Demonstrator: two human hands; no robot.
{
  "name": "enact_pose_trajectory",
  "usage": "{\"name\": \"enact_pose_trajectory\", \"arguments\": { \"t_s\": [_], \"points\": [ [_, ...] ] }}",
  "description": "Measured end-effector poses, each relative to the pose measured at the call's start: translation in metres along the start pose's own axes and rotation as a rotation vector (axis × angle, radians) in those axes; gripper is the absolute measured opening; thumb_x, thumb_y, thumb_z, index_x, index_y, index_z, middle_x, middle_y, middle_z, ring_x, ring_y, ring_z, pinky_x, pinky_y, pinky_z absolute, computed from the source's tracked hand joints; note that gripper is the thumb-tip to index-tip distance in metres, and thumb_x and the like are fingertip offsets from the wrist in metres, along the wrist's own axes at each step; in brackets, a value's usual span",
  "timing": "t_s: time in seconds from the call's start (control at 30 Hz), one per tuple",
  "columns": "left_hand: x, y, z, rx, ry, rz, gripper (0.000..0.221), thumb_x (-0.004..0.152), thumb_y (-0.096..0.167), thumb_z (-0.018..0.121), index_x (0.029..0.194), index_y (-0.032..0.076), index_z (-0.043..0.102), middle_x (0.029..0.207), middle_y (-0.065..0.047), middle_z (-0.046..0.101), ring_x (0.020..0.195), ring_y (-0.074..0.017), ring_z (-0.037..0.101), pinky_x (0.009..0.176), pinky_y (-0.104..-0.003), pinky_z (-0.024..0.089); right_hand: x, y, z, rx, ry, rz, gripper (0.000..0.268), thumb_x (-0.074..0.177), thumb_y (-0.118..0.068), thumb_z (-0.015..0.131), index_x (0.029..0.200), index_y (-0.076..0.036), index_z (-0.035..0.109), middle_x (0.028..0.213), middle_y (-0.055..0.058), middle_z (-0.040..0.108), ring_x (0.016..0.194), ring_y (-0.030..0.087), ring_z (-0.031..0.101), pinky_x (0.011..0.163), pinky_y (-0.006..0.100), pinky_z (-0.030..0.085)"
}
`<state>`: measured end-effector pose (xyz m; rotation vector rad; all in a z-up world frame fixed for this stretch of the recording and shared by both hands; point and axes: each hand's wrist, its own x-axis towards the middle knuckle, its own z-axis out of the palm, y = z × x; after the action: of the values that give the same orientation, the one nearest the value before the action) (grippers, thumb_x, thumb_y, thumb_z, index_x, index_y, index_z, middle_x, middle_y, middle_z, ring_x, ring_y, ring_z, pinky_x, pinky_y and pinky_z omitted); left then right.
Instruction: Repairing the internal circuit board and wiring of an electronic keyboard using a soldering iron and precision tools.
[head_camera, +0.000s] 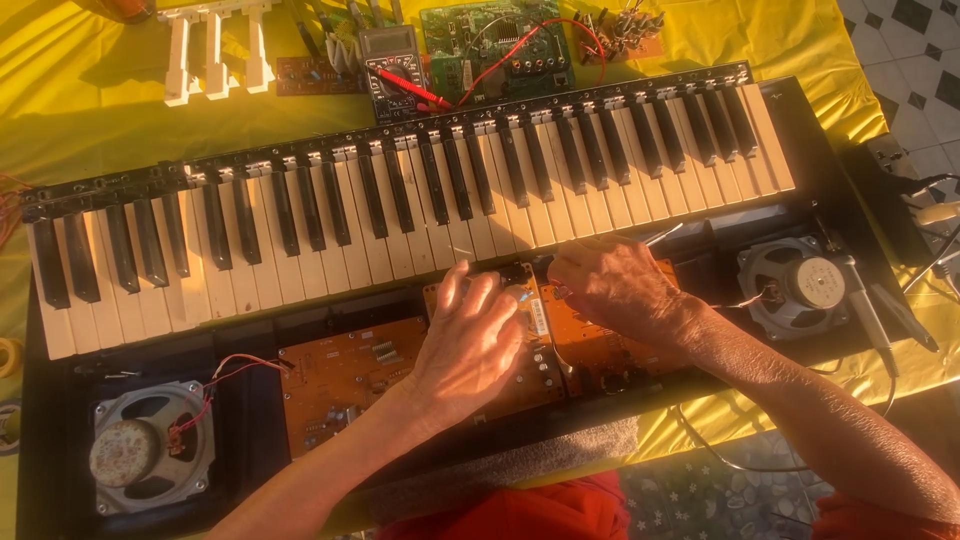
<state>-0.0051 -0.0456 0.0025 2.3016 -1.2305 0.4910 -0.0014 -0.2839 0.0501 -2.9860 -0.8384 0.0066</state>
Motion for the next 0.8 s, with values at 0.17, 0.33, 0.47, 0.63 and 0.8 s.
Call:
{"name": "enact_pose_trajectory", "arguments": {
  "t_s": [0.17, 0.33, 0.47, 0.63, 0.8],
  "points": [
    [-0.004, 0.000, 0.002, 0.036, -0.209, -0.118, 0.024, 0.082, 0.026, 0.076, 0.099, 0.011, 0.068, 0.110, -0.016, 0.064, 0.122, -0.0253, 0.058, 0.123, -0.061, 0.015, -0.001, 0.011, 0.017, -0.028, 0.169, -0.070, 0.016, 0.077, -0.020, 0.080, 0.082, -0.014, 0.066, 0.076, 0.002, 0.068, 0.070, 0.021, 0.073, 0.060, 0.033, 0.058],
    [-0.004, 0.005, -0.003, 0.143, -0.231, -0.121, 0.049, 0.074, 0.031, 0.083, 0.117, 0.014, 0.066, 0.118, -0.015, 0.064, 0.130, -0.0230, 0.056, 0.126, -0.063, 0.011, 0.005, 0.021, -0.006, -0.050, 0.121, 0.013, 0.010, 0.084, -0.014, 0.081, 0.081, -0.011, 0.072, 0.071, 0.004, 0.071, 0.066, 0.018, 0.073, 0.060, 0.029, 0.059],
    [0.001, 0.010, -0.019, 0.146, -0.251, -0.115, 0.055, 0.075, 0.035, 0.082, 0.121, 0.013, 0.064, 0.115, -0.016, 0.064, 0.128, -0.0255, 0.056, 0.125, -0.068, 0.010, 0.000, 0.032, -0.003, -0.117, 0.146, -0.006, 0.014, 0.075, -0.014, 0.081, 0.084, -0.013, 0.071, 0.076, 0.001, 0.069, 0.068, 0.021, 0.072, 0.060, 0.035, 0.061],
    [0.001, 0.007, -0.016, 0.146, -0.331, -0.073, 0.058, 0.074, 0.044, 0.081, 0.121, 0.014, 0.064, 0.114, -0.014, 0.065, 0.129, -0.0259, 0.053, 0.124, -0.071, 0.008, 0.001, 0.014, -0.018, -0.009, 0.126, 0.033, 0.015, 0.077, -0.012, 0.082, 0.087, -0.013, 0.072, 0.077, 0.002, 0.068, 0.069, 0.023, 0.073, 0.060, 0.038, 0.063],
    [0.001, 0.007, -0.013, 0.076, -0.203, -0.111, 0.050, 0.076, 0.028, 0.081, 0.119, 0.009, 0.064, 0.113, -0.017, 0.064, 0.123, -0.0274, 0.059, 0.124, -0.069, 0.013, 0.002, 0.015, 0.021, -0.003, 0.120, 0.000, 0.021, 0.071, -0.018, 0.084, 0.087, -0.015, 0.071, 0.082, 0.001, 0.067, 0.070, 0.025, 0.073, 0.057, 0.043, 0.063]
  ]
}}
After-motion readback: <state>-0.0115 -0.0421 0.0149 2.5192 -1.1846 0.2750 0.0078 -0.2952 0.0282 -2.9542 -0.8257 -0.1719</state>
